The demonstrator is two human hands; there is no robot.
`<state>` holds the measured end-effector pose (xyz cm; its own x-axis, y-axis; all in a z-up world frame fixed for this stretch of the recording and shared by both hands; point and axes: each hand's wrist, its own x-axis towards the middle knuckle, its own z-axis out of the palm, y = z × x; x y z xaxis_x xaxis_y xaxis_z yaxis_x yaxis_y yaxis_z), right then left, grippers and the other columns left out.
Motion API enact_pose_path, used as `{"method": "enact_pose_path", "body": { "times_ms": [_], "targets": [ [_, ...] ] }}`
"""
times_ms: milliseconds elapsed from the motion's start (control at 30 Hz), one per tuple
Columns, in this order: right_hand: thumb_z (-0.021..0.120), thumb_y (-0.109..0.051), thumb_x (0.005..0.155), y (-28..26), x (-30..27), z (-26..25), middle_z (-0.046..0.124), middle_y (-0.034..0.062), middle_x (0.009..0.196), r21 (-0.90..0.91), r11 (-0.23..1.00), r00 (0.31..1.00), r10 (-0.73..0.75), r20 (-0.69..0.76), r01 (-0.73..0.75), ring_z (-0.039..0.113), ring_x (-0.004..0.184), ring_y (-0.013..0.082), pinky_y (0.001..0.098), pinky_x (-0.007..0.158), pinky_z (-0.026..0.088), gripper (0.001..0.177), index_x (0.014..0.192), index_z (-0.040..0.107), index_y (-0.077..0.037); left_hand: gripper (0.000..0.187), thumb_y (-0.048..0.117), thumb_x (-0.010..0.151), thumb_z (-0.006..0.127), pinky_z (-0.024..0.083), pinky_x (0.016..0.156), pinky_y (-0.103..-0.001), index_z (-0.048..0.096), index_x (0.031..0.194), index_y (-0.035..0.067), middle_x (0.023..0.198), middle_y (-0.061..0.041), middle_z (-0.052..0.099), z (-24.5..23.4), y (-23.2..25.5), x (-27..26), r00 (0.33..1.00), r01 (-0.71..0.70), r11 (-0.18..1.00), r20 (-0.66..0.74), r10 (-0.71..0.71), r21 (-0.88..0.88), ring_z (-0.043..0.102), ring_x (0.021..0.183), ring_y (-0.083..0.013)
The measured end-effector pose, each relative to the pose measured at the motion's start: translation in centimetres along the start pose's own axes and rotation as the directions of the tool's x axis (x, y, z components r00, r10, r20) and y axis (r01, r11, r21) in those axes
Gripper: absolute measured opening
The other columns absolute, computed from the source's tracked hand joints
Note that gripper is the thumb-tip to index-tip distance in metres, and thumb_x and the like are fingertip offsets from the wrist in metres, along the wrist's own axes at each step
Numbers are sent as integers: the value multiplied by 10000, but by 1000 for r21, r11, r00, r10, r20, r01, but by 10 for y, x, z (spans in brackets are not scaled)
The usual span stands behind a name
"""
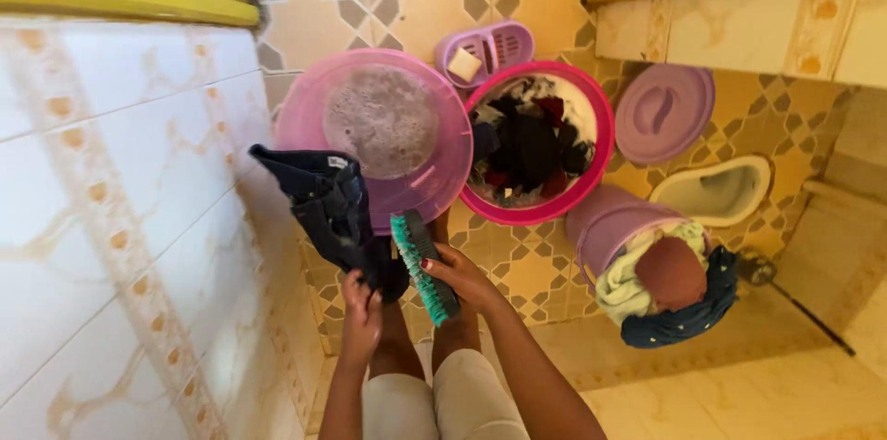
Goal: Hand-washing a pair of black denim pants in a plastic basin using a scrub brush and soapy water.
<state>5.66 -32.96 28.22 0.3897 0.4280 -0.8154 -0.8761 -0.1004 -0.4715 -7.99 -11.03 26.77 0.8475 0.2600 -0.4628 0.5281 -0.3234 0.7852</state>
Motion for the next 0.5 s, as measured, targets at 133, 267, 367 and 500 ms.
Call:
{"method": "enact_pose_path", "body": {
  "times_ms": [133,267,367,500],
  "targets": [
    [754,-369,936,-29,-3,21,620,72,1256,200,979,981,-84,176,48,620,1094,158,332,951,522,684,1474,531,-10,316,88,1040,547,445,1084,-414,508,1351,48,1441,-286,538,-63,45,-41,994,-97,989,55,91,115,585,1280,-411],
    [820,-403,851,-50,-9,50,606,31,1311,271,960,934,-160,320,72,592,1141,150,340,987,497,843,1538,454,-78,615,161,1025,545,485,1078,-377,359,1594,19,1327,-176,692,-100,77,-90,953,284,958,116,-279,-34,679,1229,-316],
    [820,-426,831,-69,-37,78,503,-68,1501,168,975,911,-201,361,148,528,1326,119,330,1089,465,864,1519,443,-64,456,120,1012,540,464,1070,-383,447,1453,47,1408,-264,600,-117,132,-111,999,20,995,32,-23,97,632,1252,-379],
    [844,-429,870,-52,-75,91,599,86,1370,14,990,862,-130,490,142,562,1220,205,377,1068,478,844,1505,513,18,357,58,995,539,440,1068,-381,537,1351,38,1499,-325,493,-134,133,-152,968,-237,969,-61,241,75,598,1233,-380]
  ]
}}
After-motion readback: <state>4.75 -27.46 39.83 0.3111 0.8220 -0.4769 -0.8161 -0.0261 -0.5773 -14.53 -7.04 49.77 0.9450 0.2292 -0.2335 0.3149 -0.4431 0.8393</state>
